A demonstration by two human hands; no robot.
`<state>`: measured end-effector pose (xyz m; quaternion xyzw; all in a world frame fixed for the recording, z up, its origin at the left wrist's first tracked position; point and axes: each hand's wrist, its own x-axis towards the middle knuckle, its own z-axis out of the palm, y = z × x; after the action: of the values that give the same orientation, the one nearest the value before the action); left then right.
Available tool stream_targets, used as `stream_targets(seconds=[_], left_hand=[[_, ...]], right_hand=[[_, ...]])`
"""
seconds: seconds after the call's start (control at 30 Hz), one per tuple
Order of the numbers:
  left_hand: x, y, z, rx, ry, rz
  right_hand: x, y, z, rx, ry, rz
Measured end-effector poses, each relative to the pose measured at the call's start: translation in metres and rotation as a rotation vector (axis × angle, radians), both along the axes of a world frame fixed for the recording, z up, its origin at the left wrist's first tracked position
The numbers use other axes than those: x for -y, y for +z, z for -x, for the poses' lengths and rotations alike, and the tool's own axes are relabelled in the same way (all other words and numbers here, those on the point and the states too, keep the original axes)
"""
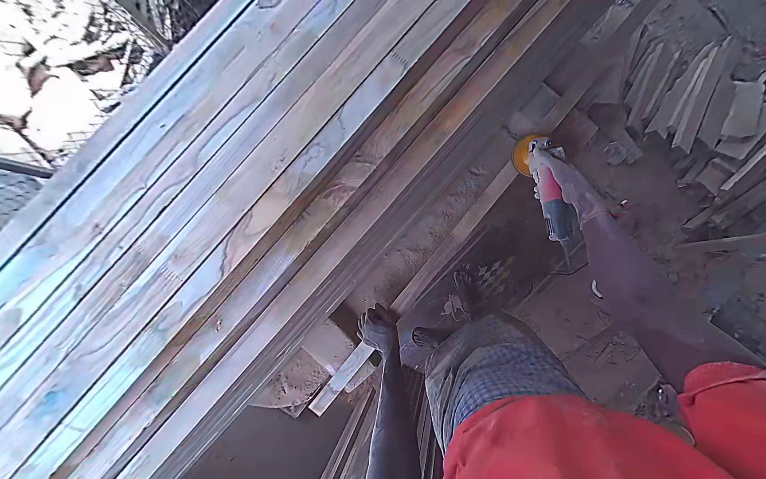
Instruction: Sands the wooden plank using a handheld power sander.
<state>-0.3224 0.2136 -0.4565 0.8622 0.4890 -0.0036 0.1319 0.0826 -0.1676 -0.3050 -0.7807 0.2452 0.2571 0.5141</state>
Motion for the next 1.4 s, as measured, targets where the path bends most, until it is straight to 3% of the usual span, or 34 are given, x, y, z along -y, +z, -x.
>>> stream_targets(seconds=[0.07,0.2,0.37,0.43,0.57,0.7,0.87,1.0,1.17,1.3,1.4], left_hand=[[0.002,0.0,0.0,-0.017,0.006,0.001],[0.003,0.0,-0.002,-0.041,0.025,-0.004],[0.002,0.005,-0.001,-0.042,-0.005,0.017],[-0.001,0.004,0.002,-0.031,-0.009,0.02],[-0.012,0.0,0.02,-0.002,-0.022,0.003],[-0.032,0.003,0.068,-0.046,-0.002,0.071],[-0.043,0.008,0.108,-0.101,-0.016,0.042],[-0.008,0.008,0.054,0.063,-0.049,0.046],[0.073,0.03,-0.099,0.057,-0.086,0.114],[0.135,0.037,-0.21,0.09,-0.16,0.143],[0.17,0.041,-0.276,0.068,-0.209,0.161]], right_hand=[[0.008,0.002,-0.008,0.011,-0.03,0.002],[-0.021,-0.002,0.033,-0.054,0.098,-0.015],[-0.116,-0.005,0.14,-0.198,0.562,0.063],[-0.154,-0.028,0.178,-0.134,0.78,0.127],[-0.209,-0.03,0.219,-0.14,1.076,0.226],[-0.197,-0.027,0.216,-0.14,1.083,0.231],[-0.137,-0.024,0.163,-0.168,0.763,0.125],[-0.081,-0.03,0.102,-0.205,0.528,0.053],[-0.01,-0.001,0.021,-0.157,0.313,-0.063],[0.018,0.04,-0.054,-0.166,0.287,-0.029],[0.052,0.009,-0.116,-0.119,0.202,-0.047]])
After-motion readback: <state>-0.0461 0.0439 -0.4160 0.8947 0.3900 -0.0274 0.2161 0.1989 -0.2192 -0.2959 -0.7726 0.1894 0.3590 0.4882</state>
